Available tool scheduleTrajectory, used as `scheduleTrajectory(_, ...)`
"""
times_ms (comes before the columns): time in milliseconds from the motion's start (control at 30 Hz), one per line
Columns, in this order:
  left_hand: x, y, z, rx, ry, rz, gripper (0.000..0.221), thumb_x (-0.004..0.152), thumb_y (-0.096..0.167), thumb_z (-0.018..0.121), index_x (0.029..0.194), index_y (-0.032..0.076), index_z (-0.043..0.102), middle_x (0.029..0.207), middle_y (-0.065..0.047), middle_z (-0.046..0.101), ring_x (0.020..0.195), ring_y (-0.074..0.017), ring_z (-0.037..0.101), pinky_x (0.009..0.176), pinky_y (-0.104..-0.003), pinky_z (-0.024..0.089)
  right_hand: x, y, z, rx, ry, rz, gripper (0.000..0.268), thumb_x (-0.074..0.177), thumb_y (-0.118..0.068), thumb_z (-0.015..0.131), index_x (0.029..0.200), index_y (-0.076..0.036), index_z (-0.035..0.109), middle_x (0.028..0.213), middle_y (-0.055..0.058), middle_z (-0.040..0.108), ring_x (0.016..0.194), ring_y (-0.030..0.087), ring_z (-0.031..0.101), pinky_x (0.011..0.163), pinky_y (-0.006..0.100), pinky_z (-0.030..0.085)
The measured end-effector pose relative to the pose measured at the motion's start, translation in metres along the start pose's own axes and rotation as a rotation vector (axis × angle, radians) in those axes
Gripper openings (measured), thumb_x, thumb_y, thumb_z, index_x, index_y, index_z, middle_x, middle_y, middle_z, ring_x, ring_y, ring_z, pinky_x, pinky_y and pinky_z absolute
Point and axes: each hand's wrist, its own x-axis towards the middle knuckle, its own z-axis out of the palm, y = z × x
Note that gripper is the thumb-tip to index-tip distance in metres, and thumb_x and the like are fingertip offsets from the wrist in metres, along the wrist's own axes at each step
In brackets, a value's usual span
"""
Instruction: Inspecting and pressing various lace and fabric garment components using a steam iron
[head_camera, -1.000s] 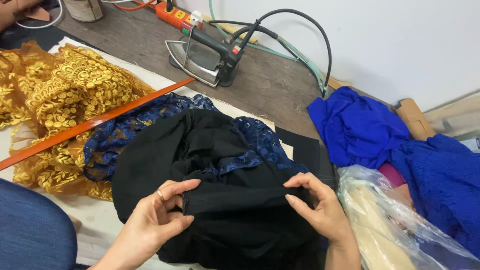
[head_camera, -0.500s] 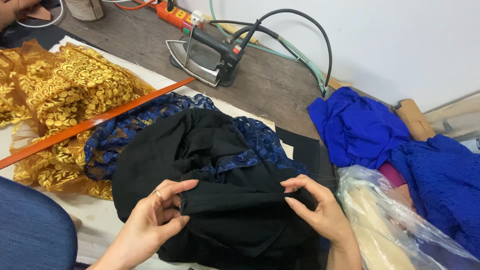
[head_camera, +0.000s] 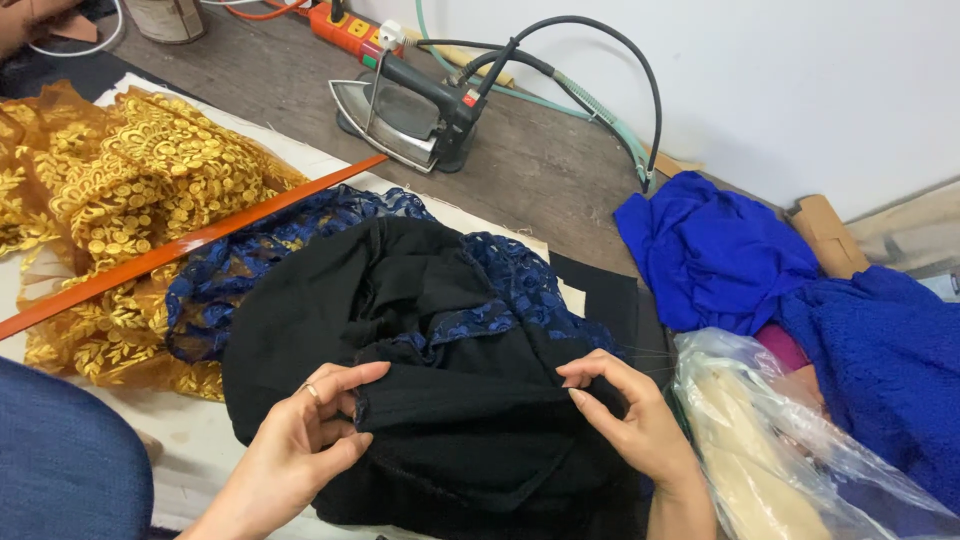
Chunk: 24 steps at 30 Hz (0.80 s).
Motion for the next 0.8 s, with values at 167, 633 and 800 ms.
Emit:
scheduleTrajectory(167, 0.007, -0.010, -0.016, 0.402, -0.020, 0.339, 0.050, 0.078, 0.001, 0.065, 0.126, 0.016, 0.069, 0.080, 0.000, 0.053, 0.067, -0.0084, 0.057, 0.063, -0.020, 0.049, -0.019, 0.021, -0.011, -0.095, 0.198, -0.010, 0.017, 0.089, -0.008, 0.058, 0.103, -0.006, 0.068, 0.102, 0.007, 0.064, 0.093, 0.015, 0.061, 0.090, 0.026, 0.045)
scheduleTrajectory(633, 0.089, -0.008, 0.029, 1.351, -0.046, 0.073, 0.155, 0.053, 0.072, 0.095, 0.154, 0.026, -0.013, 0.149, -0.009, 0.024, 0.145, -0.0325, 0.011, 0.108, -0.071, 0.008, -0.170, 0.209, 0.058, 0.255, 0.632, 0.963, 0.086, 0.073, -0.028, 0.072, 0.148, -0.012, 0.033, 0.135, 0.026, 0.055, 0.124, 0.029, 0.059, 0.105, 0.035, 0.042)
scheduleTrajectory(800, 0.098, -0.056, 0.035, 1.465, -0.135, 0.203, 0.098, 0.065, 0.065, 0.077, 0.131, 0.012, 0.028, 0.102, -0.006, 0.068, 0.105, -0.0261, 0.062, 0.114, -0.063, 0.016, -0.154, 0.205, 0.121, 0.311, 0.483, 0.924, 0.080, 0.069, -0.025, 0.077, 0.140, -0.011, 0.042, 0.129, 0.010, 0.067, 0.116, 0.016, 0.065, 0.100, 0.028, 0.047)
